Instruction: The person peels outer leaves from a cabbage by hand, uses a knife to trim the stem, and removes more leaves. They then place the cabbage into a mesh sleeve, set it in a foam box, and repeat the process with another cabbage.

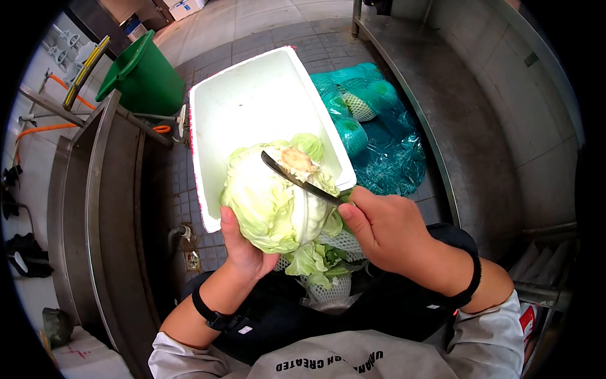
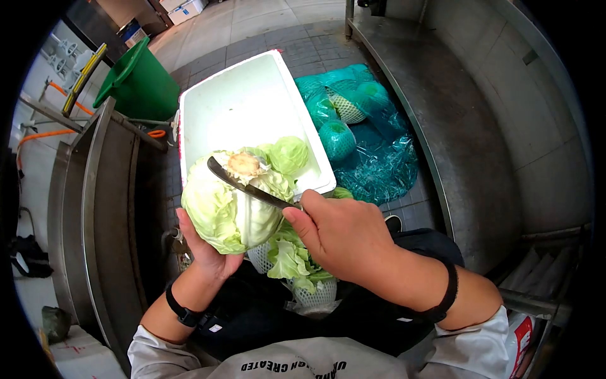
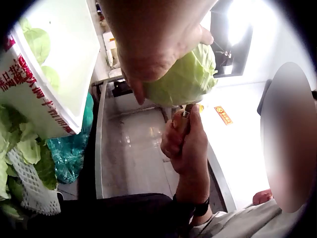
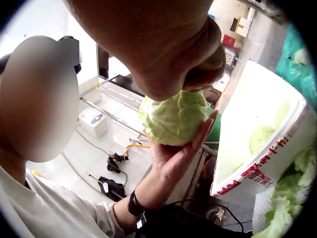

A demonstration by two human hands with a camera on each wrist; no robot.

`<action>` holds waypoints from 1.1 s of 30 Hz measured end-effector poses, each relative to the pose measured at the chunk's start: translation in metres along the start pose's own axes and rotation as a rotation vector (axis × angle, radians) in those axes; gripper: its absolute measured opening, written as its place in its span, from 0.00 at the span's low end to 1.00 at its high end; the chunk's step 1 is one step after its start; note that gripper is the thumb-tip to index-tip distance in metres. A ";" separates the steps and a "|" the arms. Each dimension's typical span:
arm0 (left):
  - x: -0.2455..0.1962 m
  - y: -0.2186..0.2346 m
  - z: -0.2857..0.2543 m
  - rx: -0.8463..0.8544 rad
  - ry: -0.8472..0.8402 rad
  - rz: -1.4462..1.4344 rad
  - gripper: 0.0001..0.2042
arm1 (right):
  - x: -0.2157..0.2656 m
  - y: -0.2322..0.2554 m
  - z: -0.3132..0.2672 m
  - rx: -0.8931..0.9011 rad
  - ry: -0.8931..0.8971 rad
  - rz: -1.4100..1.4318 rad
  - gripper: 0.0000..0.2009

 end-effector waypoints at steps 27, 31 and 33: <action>0.018 0.012 0.000 -0.105 -0.082 0.201 0.46 | -0.009 -0.024 0.009 0.060 -0.208 0.062 0.21; 0.026 0.015 -0.002 -0.193 -0.161 0.143 0.41 | -0.008 -0.026 0.009 0.097 -0.287 0.094 0.22; 0.028 0.019 -0.002 -0.205 -0.189 0.171 0.43 | -0.007 -0.029 0.010 0.095 -0.302 0.114 0.22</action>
Point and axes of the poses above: each hand's wrist, its own z-axis towards the middle knuckle, its own y-axis out of the back of the hand, x = y × z, the point moved 1 cm from there along z, towards the middle knuckle, and after that the axes turned 13 degrees about -y, right-handed, at the moved point
